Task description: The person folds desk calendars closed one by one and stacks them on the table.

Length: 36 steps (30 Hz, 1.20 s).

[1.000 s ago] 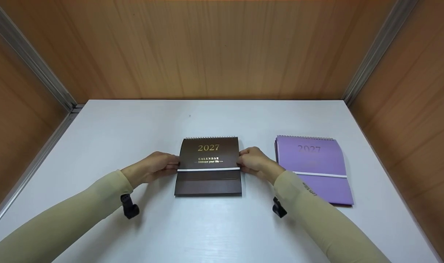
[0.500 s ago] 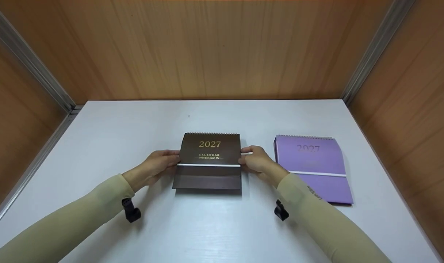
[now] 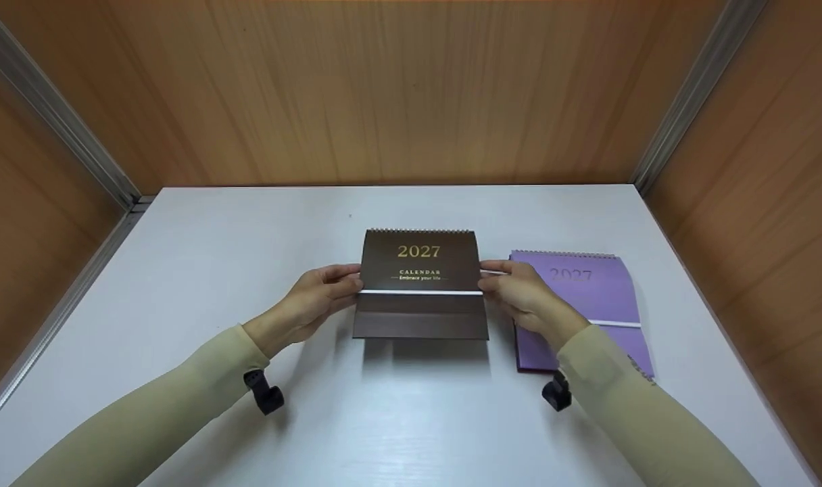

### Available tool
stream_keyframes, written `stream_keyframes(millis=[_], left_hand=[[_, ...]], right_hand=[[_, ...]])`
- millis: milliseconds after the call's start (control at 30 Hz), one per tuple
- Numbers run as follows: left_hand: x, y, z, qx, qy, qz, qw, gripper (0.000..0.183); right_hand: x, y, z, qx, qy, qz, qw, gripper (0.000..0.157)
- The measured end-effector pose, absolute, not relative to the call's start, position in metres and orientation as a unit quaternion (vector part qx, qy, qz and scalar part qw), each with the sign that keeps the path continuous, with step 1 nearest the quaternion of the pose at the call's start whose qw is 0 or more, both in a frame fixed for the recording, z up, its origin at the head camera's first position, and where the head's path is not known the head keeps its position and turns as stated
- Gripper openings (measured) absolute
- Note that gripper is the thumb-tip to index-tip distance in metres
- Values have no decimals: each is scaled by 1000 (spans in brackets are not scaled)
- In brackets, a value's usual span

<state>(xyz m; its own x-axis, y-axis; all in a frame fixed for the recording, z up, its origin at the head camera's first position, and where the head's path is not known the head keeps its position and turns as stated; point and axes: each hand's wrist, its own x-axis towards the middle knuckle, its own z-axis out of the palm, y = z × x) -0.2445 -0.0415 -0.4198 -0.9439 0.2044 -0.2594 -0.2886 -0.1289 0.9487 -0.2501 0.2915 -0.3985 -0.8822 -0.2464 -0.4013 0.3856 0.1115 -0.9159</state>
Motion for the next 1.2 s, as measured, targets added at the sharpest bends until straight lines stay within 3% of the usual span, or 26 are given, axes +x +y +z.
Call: stream_keyframes(millis=[400,733,1200], left_hand=[[-241,7,-419,0,598,783,172,44],[-237,62,-425,15,584,793,176,45],[-230,119,-435,33,627,759,170,48]], right_hand=[[-245,346,-383,30,634,-732,247,65],[-233,403,-380,43,632,-729,259,40],[-222,465,-393,47,612,-749,250,33]])
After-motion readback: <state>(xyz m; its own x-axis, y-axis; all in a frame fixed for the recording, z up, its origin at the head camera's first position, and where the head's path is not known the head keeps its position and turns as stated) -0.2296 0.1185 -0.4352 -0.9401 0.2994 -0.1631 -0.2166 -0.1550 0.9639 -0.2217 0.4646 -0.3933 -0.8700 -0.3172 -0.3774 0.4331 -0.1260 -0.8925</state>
